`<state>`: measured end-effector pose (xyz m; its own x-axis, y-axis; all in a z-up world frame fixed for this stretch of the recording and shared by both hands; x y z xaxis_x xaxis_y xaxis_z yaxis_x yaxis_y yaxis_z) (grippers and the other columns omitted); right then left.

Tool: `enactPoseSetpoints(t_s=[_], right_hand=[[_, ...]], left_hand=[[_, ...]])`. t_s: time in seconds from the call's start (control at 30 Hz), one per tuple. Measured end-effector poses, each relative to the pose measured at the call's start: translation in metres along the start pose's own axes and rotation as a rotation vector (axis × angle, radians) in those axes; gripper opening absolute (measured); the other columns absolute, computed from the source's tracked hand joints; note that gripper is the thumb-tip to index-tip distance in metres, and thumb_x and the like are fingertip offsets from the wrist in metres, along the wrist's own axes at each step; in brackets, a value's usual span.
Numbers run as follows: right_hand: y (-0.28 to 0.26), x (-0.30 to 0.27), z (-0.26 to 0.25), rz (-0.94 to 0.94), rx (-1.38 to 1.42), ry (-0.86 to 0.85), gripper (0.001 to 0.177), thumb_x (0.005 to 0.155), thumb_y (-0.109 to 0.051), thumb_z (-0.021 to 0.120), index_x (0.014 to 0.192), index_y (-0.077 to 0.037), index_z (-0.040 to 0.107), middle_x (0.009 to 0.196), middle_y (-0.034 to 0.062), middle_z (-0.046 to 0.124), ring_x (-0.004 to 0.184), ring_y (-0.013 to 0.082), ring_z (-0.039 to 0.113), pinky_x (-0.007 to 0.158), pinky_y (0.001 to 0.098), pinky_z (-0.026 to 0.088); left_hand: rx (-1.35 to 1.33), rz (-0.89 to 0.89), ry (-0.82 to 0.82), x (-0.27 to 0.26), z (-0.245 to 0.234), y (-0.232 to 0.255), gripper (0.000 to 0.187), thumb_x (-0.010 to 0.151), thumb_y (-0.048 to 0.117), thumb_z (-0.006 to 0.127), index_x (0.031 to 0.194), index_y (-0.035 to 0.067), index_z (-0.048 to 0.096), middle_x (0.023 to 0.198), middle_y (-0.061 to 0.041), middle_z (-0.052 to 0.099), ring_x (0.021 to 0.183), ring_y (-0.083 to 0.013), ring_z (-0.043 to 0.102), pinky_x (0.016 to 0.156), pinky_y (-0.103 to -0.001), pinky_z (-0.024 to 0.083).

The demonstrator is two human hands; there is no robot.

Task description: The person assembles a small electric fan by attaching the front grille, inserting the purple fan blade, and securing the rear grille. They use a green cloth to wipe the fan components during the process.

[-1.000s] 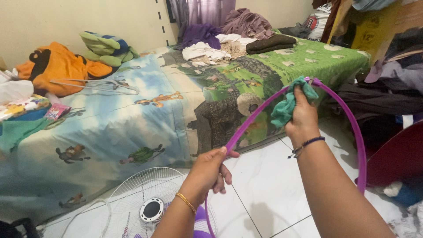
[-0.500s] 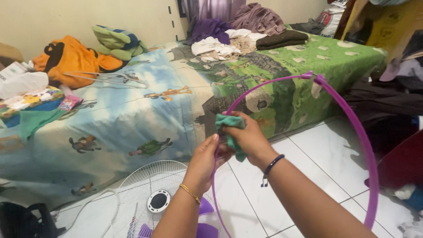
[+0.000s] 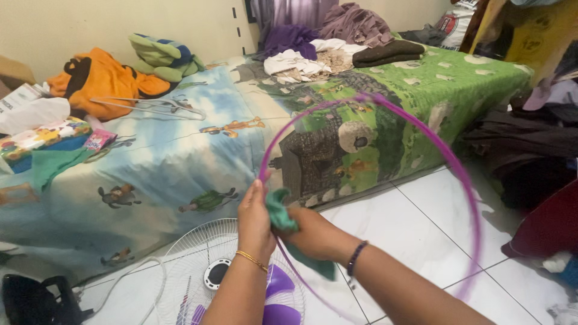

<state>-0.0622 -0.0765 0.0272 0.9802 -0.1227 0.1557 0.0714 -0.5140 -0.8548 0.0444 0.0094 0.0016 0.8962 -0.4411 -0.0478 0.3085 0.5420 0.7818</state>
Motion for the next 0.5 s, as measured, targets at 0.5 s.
enactPoseSetpoints(t_s=[0.5], right_hand=[[-0.06,-0.035,-0.205,-0.432,-0.862,1.061,0.031,0.094,-0.017,0.082,0.124,-0.016,0.073,0.139,0.0146,0.061,0.115,0.0367,0.064,0.098,0.0448,0.054]], left_hand=[[0.351,0.236,0.001,-0.015,0.013,0.034,0.038,0.106,0.029,0.045,0.12,0.005,0.071,0.077,-0.002,0.055,0.045,-0.0059,0.043,0.056,-0.032,0.061]])
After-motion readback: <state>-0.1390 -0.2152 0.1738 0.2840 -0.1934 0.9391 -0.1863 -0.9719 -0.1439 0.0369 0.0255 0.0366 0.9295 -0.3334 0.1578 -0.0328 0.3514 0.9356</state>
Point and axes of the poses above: each hand's wrist, its own x-axis towards the middle knuckle, its own z-axis out of the palm, y = z × x, the point moved 3 cm from there along x, towards the middle knuckle
